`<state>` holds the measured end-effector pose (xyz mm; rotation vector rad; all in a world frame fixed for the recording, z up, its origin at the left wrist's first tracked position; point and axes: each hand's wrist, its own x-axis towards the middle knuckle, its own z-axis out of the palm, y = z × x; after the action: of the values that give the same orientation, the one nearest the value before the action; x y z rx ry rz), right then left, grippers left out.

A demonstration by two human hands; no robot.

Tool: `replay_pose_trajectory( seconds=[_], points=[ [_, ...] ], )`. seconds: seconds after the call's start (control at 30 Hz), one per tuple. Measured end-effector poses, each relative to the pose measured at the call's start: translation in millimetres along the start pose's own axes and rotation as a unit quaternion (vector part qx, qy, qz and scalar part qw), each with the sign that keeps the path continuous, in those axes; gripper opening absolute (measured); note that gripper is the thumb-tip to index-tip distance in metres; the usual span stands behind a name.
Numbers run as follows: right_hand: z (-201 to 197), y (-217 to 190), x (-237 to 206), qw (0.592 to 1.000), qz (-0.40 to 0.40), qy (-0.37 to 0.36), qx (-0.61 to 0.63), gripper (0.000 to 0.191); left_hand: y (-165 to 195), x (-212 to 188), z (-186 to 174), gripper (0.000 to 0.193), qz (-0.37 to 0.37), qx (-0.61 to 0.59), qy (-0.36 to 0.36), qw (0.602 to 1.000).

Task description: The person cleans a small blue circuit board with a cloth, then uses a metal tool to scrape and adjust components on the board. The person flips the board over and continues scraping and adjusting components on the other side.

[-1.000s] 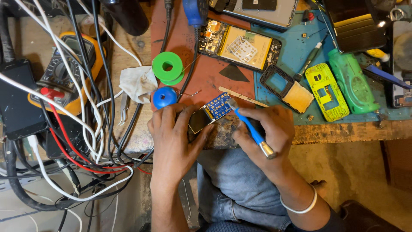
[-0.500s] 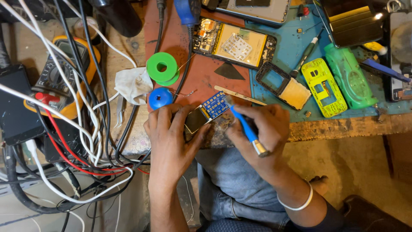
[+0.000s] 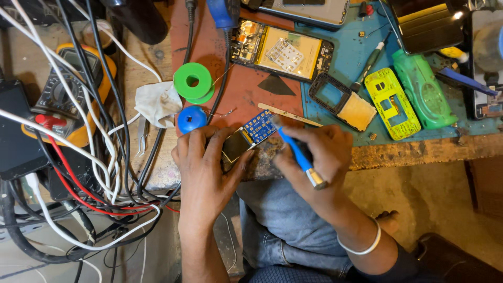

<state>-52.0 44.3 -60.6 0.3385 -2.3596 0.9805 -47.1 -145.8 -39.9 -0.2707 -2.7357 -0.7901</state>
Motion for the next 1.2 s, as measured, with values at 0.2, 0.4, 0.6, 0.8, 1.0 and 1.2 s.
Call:
replay_pose_trajectory(
  seconds=[0.2, 0.4, 0.6, 0.8, 1.0, 1.2],
  points=[
    [8, 4, -5, 0.998, -0.053, -0.023, 0.032, 0.038, -5, 4, 0, 0.054, -0.002, 0.01, 0.008, 1.0],
    [11, -1, -4, 0.995, -0.05, -0.038, 0.073, 0.044, -11, 1, 0, 0.053, -0.004, 0.006, 0.02, 1.0],
    [17, 3, -3, 0.999, -0.043, -0.001, 0.016, 0.041, -17, 1, 3, 0.055, 0.007, 0.01, 0.027, 1.0],
    [18, 3, -2, 0.999, -0.002, 0.017, -0.027, 0.037, -20, 1, 5, 0.054, 0.004, 0.002, 0.014, 1.0],
    [20, 1, 0, 0.995, -0.021, -0.039, 0.093, 0.038, -21, 3, 5, 0.054, 0.014, 0.005, 0.022, 1.0],
    [22, -4, 5, 0.997, -0.071, -0.009, 0.033, 0.038, -23, 4, 5, 0.053, 0.003, 0.008, 0.025, 1.0]
  ],
)
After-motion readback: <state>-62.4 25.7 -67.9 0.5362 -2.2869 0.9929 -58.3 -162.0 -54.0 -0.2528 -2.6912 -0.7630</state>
